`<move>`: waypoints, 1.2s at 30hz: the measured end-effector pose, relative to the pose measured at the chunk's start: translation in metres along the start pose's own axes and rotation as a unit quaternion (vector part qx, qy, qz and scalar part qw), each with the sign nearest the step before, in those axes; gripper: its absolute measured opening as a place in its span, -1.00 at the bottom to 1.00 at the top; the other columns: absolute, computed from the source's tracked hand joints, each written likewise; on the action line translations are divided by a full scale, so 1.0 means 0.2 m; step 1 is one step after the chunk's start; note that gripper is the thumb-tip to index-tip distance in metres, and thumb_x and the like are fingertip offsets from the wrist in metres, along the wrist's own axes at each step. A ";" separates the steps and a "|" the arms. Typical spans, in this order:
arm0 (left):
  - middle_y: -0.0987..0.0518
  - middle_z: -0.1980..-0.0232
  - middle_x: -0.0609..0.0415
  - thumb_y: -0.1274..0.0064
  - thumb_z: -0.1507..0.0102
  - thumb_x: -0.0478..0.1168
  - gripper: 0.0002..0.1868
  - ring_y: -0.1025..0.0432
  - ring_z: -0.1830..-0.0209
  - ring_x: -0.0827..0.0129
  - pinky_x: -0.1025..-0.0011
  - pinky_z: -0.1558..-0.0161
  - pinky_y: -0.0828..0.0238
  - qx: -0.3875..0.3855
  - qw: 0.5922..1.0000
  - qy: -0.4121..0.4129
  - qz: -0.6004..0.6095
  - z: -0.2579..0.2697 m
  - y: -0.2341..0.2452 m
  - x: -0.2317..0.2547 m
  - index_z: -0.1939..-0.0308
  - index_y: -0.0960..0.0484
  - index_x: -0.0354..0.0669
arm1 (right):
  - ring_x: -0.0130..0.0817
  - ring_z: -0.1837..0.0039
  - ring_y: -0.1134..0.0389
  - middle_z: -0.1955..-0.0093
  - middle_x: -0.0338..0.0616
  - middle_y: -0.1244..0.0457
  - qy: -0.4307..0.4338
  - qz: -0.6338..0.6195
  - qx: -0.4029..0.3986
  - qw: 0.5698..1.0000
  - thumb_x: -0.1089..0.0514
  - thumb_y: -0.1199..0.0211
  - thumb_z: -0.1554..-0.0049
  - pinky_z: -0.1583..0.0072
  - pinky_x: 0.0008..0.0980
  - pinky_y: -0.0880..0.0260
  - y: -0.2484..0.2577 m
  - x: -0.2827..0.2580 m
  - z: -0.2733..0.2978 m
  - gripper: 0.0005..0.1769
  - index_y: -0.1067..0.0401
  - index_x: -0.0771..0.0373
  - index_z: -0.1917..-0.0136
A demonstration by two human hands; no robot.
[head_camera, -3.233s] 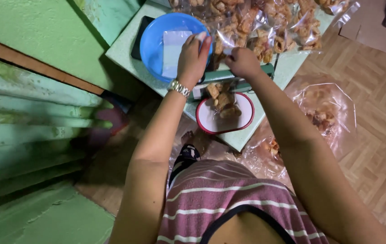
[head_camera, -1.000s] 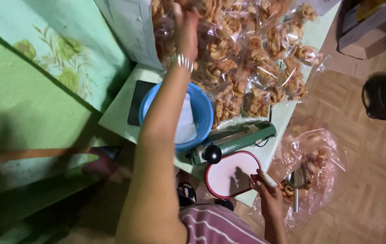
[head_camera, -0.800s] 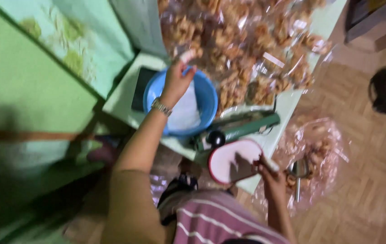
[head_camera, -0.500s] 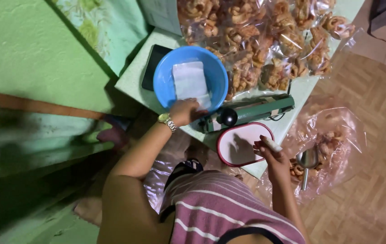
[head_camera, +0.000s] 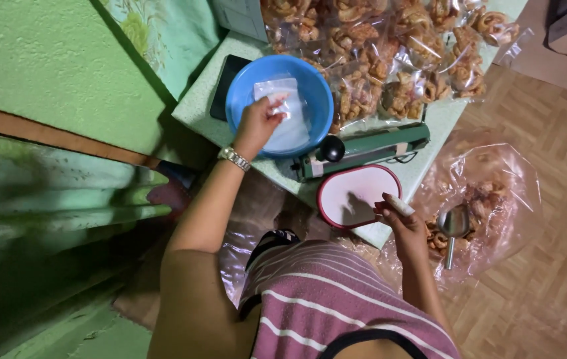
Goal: Filling small plastic bags with fried snacks and sealing them with a manual heat sealer.
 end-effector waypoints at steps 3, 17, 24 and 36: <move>-0.55 0.40 -0.03 -0.18 0.04 -0.36 -0.79 -0.46 0.34 0.10 0.32 0.37 -0.44 0.037 0.999 -0.036 -0.013 -0.05 0.03 0.01 0.33 -0.60 -0.11 | -0.10 0.07 -0.31 0.07 0.26 -0.23 0.018 0.007 0.008 1.000 0.42 -0.10 0.01 0.00 -0.20 -0.37 0.13 0.05 -0.02 -0.59 -0.26 0.45 -0.15; -0.53 0.37 -0.04 -0.25 -0.04 -0.47 -0.78 -0.44 0.39 0.39 0.46 0.20 -0.43 -0.060 0.986 -0.084 0.127 0.39 -0.28 1.02 0.31 -0.54 -0.29 | -0.30 0.32 -0.32 0.29 0.03 -0.25 -0.045 0.197 0.287 0.937 0.29 -0.20 0.02 0.27 -0.45 -0.37 2.18 1.19 0.02 -0.70 -0.38 0.30 -0.03; -0.52 0.42 0.08 -0.31 0.10 -0.31 -0.73 -0.40 0.49 0.48 0.59 0.40 -0.36 -0.227 0.967 0.018 0.110 0.80 -1.02 0.87 0.34 -0.62 -0.10 | 0.02 0.12 -0.34 0.33 0.01 -0.30 -0.176 0.480 0.146 0.847 -0.01 -0.30 0.14 0.07 -0.06 -0.34 1.81 1.14 -0.10 -0.62 -0.46 0.27 0.12; -0.34 0.51 0.01 -0.23 0.03 -0.35 -0.74 -0.37 0.62 0.48 0.59 0.56 -0.40 -0.273 0.941 0.186 0.075 1.21 -1.32 0.59 0.29 -0.58 -0.36 | 0.06 -0.06 -0.28 0.11 0.05 -0.29 -0.240 0.546 0.115 0.795 0.03 -0.04 -0.01 -0.07 -0.01 -0.27 1.85 0.92 -0.06 -0.68 -0.42 0.16 0.01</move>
Point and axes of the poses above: each hand's wrist, its own z-axis away from the middle knuckle, its own y-axis out of the back of the hand, x = y × z, the point moved 9 cm from there along -z, towards the middle knuckle
